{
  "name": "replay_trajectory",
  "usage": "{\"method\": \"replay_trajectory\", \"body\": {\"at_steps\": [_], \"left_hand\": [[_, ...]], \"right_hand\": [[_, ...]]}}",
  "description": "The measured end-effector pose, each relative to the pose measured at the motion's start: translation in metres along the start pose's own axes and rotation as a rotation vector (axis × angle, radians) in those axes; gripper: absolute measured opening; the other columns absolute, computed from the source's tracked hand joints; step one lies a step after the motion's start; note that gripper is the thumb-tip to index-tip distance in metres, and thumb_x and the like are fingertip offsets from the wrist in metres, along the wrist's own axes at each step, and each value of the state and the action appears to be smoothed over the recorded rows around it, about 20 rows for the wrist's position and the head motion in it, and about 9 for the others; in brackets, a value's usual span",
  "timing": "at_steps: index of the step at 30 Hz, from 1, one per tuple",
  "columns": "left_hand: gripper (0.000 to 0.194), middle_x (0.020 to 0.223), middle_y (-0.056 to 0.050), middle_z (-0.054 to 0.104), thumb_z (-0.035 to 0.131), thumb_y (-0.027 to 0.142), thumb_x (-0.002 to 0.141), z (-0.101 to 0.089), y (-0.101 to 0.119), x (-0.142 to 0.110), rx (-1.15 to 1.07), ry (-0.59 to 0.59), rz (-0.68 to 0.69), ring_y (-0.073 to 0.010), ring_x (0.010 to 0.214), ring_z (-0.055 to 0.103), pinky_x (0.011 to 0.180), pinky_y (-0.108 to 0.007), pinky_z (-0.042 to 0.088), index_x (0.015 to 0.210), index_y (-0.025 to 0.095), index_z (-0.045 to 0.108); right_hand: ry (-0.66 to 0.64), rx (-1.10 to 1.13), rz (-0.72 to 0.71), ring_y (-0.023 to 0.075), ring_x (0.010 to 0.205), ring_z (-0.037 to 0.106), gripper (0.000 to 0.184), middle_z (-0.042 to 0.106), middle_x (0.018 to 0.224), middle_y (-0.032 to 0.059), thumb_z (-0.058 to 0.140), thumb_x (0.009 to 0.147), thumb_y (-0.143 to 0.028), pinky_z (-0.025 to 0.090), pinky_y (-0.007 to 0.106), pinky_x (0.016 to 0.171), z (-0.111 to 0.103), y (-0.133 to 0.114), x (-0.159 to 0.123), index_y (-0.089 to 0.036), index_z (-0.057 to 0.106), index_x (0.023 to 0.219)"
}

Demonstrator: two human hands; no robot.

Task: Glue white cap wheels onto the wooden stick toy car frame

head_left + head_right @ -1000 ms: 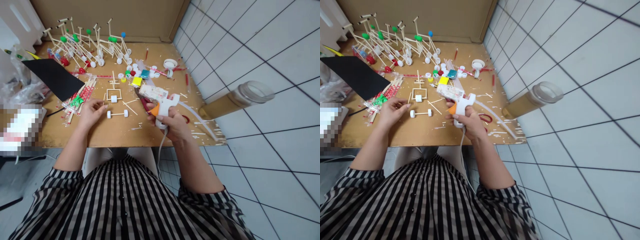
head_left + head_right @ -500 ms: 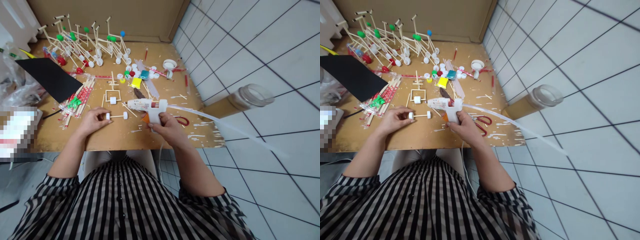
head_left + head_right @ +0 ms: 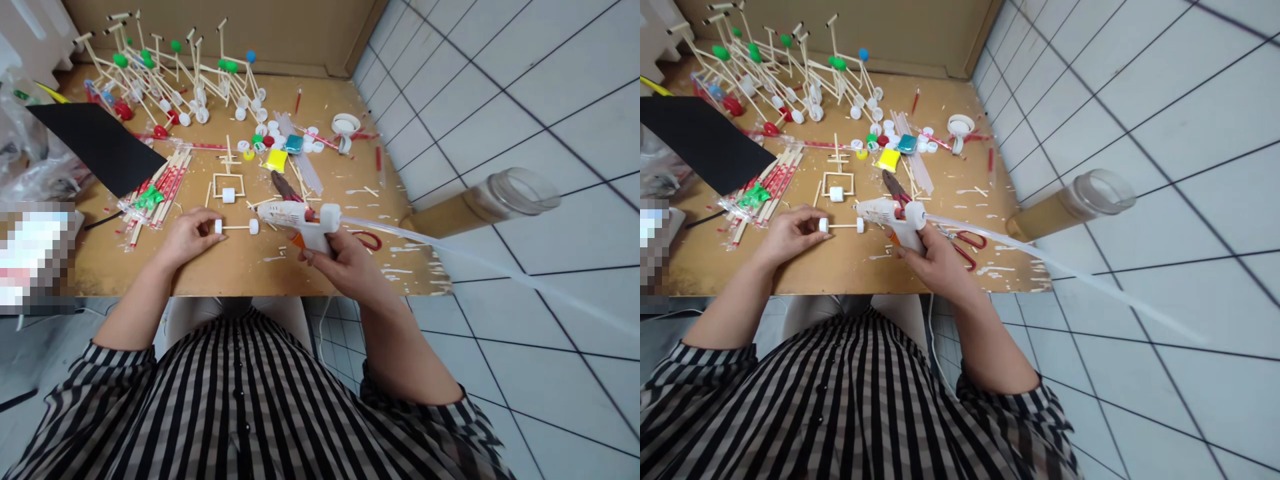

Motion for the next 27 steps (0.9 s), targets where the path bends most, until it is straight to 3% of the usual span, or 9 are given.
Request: {"method": "replay_trajectory", "body": {"at_steps": [4,8,12,15,27], "left_hand": [[0.027,0.088,-0.006,0.068,0.081,0.030,0.074,0.001,0.000,0.001,0.040,0.004,0.034,-0.0158,0.071,0.059,0.069,-0.030,0.050,0.098,0.019,0.075],[0.026,0.092,-0.006,0.070,0.080,0.029,0.076,0.001,0.000,0.001,0.071,0.026,0.083,-0.0153,0.071,0.060,0.068,-0.029,0.051,0.099,0.019,0.074],[0.025,0.092,-0.005,0.071,0.080,0.031,0.077,0.003,0.000,0.001,0.107,0.028,0.111,-0.0151,0.070,0.060,0.067,-0.029,0.052,0.098,0.019,0.073],[0.026,0.093,-0.006,0.072,0.080,0.031,0.077,0.005,-0.001,0.000,0.123,0.023,0.119,-0.0153,0.071,0.061,0.068,-0.029,0.053,0.098,0.019,0.073],[0.026,0.089,-0.004,0.070,0.082,0.032,0.077,0.006,0.000,-0.001,0.149,0.045,0.136,-0.0134,0.067,0.059,0.066,-0.028,0.051,0.097,0.019,0.072]], "right_hand": [[-0.033,-0.219,-0.096,0.0304,0.109,0.065,0.039,0.072,0.118,0.0112,0.061,0.085,-0.029,0.051,0.049,0.100,0.002,-0.005,-0.006,-0.021,0.064,0.123],[-0.101,-0.284,-0.177,0.0294,0.107,0.066,0.037,0.072,0.116,0.0108,0.056,0.090,-0.031,0.053,0.046,0.095,0.008,-0.006,-0.012,-0.021,0.062,0.125],[-0.130,-0.278,-0.149,0.0267,0.092,0.068,0.027,0.073,0.102,0.0093,0.055,0.091,-0.031,0.056,0.042,0.084,0.012,-0.001,-0.015,-0.020,0.064,0.114],[-0.127,-0.304,-0.145,0.0274,0.092,0.068,0.026,0.074,0.100,0.0096,0.058,0.088,-0.028,0.057,0.043,0.084,0.012,0.000,-0.015,-0.019,0.064,0.111],[-0.148,-0.356,-0.137,0.0305,0.103,0.070,0.033,0.074,0.115,0.0140,0.052,0.093,-0.031,0.059,0.046,0.088,0.017,0.003,-0.019,-0.018,0.064,0.121]]}}
Point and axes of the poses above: each hand's wrist, its own x-axis towards the middle knuckle, its own z-axis out of the palm, y = z × x, the point moved 7 cm from there along x, towards the middle knuckle
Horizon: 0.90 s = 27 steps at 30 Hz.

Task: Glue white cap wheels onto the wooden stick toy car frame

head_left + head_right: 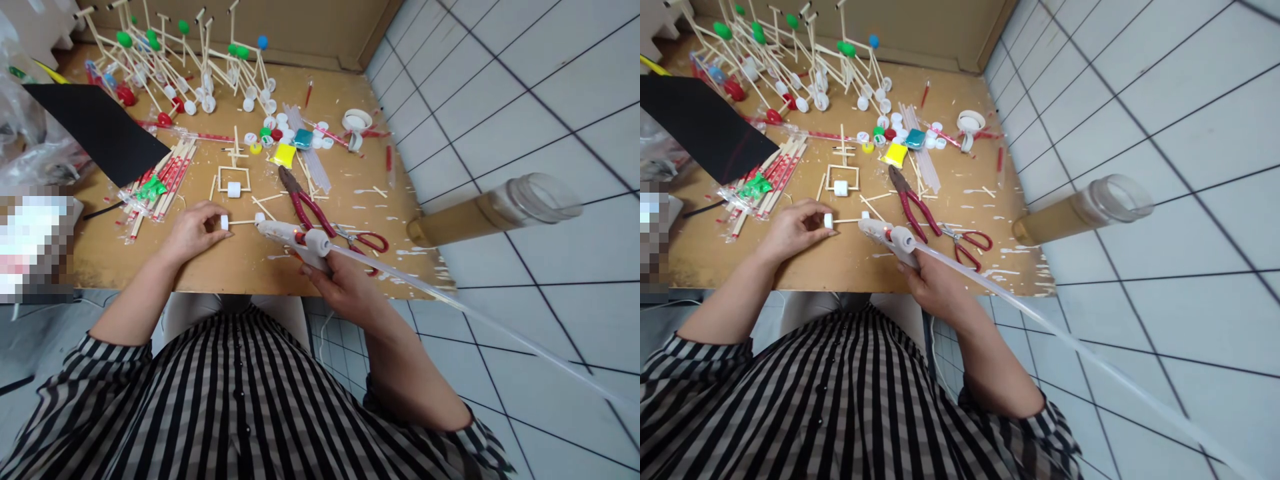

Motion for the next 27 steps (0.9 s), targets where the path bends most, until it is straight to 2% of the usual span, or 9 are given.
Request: {"method": "replay_trajectory", "body": {"at_steps": [3,7,13,20,24,27], "left_hand": [[0.027,0.088,-0.004,0.070,0.082,0.033,0.077,0.000,0.001,0.000,0.002,0.006,0.011,-0.0137,0.067,0.059,0.066,-0.028,0.051,0.098,0.019,0.072],[0.028,0.089,-0.005,0.071,0.083,0.033,0.077,-0.001,0.005,0.000,0.003,0.012,0.029,-0.0148,0.070,0.061,0.068,-0.029,0.052,0.098,0.018,0.072],[0.027,0.094,-0.005,0.072,0.082,0.030,0.078,-0.001,0.008,-0.001,0.010,0.006,0.033,-0.0161,0.076,0.064,0.073,-0.031,0.054,0.100,0.019,0.072],[0.026,0.095,-0.005,0.072,0.081,0.031,0.078,0.000,0.008,-0.001,0.019,-0.016,0.014,-0.0169,0.078,0.064,0.076,-0.032,0.054,0.099,0.020,0.072],[0.026,0.095,-0.006,0.073,0.080,0.030,0.078,0.001,0.007,-0.001,0.015,-0.023,0.012,-0.0170,0.077,0.064,0.077,-0.033,0.054,0.100,0.020,0.072],[0.025,0.093,-0.006,0.073,0.080,0.029,0.078,0.003,0.006,-0.001,0.032,-0.023,0.019,-0.0176,0.077,0.064,0.077,-0.034,0.054,0.100,0.020,0.072]], "right_hand": [[0.013,-0.018,-0.022,0.0319,0.111,0.069,0.038,0.072,0.122,0.0156,0.051,0.094,-0.032,0.058,0.048,0.093,-0.001,-0.002,0.000,-0.017,0.061,0.128],[0.026,-0.055,-0.037,0.0322,0.111,0.069,0.040,0.071,0.125,0.0162,0.050,0.095,-0.031,0.057,0.049,0.095,-0.001,-0.005,-0.001,-0.017,0.060,0.130],[0.011,-0.099,0.006,0.0326,0.106,0.070,0.035,0.076,0.101,0.0132,0.046,0.097,-0.033,0.058,0.049,0.093,0.003,0.000,-0.004,-0.020,0.066,0.122],[0.038,-0.123,-0.027,0.0337,0.116,0.067,0.042,0.071,0.127,0.0168,0.048,0.096,-0.035,0.056,0.052,0.098,0.003,0.000,0.001,-0.018,0.060,0.132],[0.044,-0.113,-0.024,0.0344,0.116,0.066,0.042,0.070,0.126,0.0174,0.049,0.095,-0.033,0.054,0.054,0.099,0.002,0.003,0.000,-0.018,0.060,0.132],[0.085,-0.052,-0.018,0.0323,0.114,0.066,0.042,0.071,0.125,0.0142,0.052,0.094,-0.034,0.054,0.053,0.099,-0.003,0.006,-0.001,-0.021,0.058,0.134]]}}
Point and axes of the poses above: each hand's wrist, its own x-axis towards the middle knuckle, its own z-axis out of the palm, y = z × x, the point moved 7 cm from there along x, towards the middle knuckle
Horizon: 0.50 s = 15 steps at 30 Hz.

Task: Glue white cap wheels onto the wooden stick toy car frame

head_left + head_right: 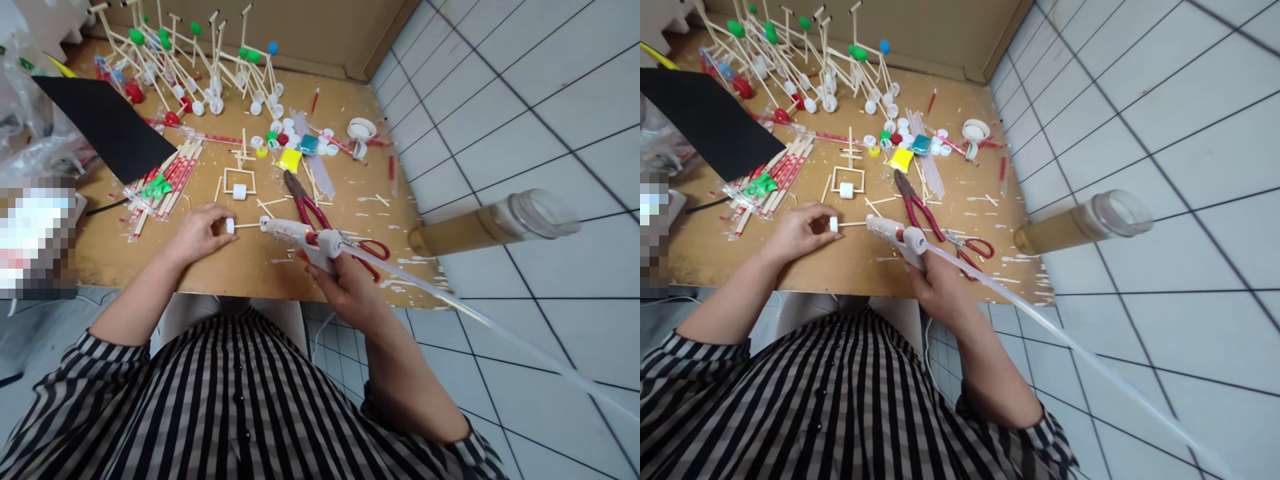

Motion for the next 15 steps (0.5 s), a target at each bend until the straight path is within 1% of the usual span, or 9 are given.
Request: {"method": "replay_trajectory", "body": {"at_steps": [2,4,7,9,12,15], "left_hand": [[0.025,0.091,-0.006,0.074,0.080,0.031,0.077,0.000,-0.001,0.000,0.010,0.007,0.011,-0.0187,0.078,0.065,0.078,-0.035,0.054,0.099,0.020,0.073],[0.028,0.091,-0.007,0.075,0.081,0.039,0.077,-0.001,0.000,0.001,0.005,0.023,0.019,-0.0199,0.079,0.066,0.079,-0.036,0.055,0.097,0.020,0.073],[0.038,0.092,-0.008,0.076,0.078,0.053,0.078,-0.006,0.000,0.001,-0.021,0.052,0.007,-0.0205,0.080,0.067,0.078,-0.036,0.055,0.095,0.020,0.074],[0.042,0.094,-0.009,0.076,0.076,0.058,0.079,-0.009,0.002,0.001,-0.031,0.056,-0.002,-0.0207,0.081,0.067,0.077,-0.035,0.055,0.096,0.020,0.074],[0.044,0.096,-0.010,0.076,0.077,0.057,0.078,-0.012,0.005,-0.001,-0.019,0.043,0.001,-0.0219,0.083,0.068,0.079,-0.036,0.055,0.099,0.019,0.074],[0.040,0.097,-0.009,0.077,0.078,0.052,0.077,-0.012,0.007,-0.003,0.014,0.027,0.011,-0.0227,0.084,0.068,0.080,-0.038,0.055,0.100,0.020,0.075]], "right_hand": [[0.028,0.059,0.031,0.0310,0.113,0.066,0.040,0.071,0.122,0.0132,0.054,0.094,-0.038,0.054,0.053,0.099,-0.004,0.004,0.000,-0.022,0.059,0.130],[0.039,0.130,0.082,0.0302,0.107,0.068,0.039,0.071,0.118,0.0139,0.055,0.093,-0.042,0.056,0.052,0.094,-0.008,0.010,0.000,-0.020,0.061,0.125],[0.029,0.270,0.148,0.0269,0.093,0.070,0.042,0.072,0.115,0.0140,0.055,0.092,-0.047,0.060,0.047,0.081,-0.010,0.019,-0.001,-0.019,0.060,0.123],[0.019,0.339,0.166,0.0246,0.088,0.070,0.042,0.074,0.110,0.0127,0.055,0.092,-0.048,0.060,0.043,0.078,-0.011,0.023,-0.003,-0.019,0.060,0.122],[0.031,0.330,0.170,0.0250,0.089,0.070,0.041,0.074,0.104,0.0118,0.056,0.092,-0.049,0.059,0.043,0.080,-0.012,0.026,-0.007,-0.019,0.061,0.118],[0.049,0.230,0.145,0.0285,0.098,0.069,0.039,0.073,0.108,0.0132,0.056,0.092,-0.046,0.057,0.048,0.088,-0.012,0.022,-0.010,-0.018,0.062,0.117]]}}
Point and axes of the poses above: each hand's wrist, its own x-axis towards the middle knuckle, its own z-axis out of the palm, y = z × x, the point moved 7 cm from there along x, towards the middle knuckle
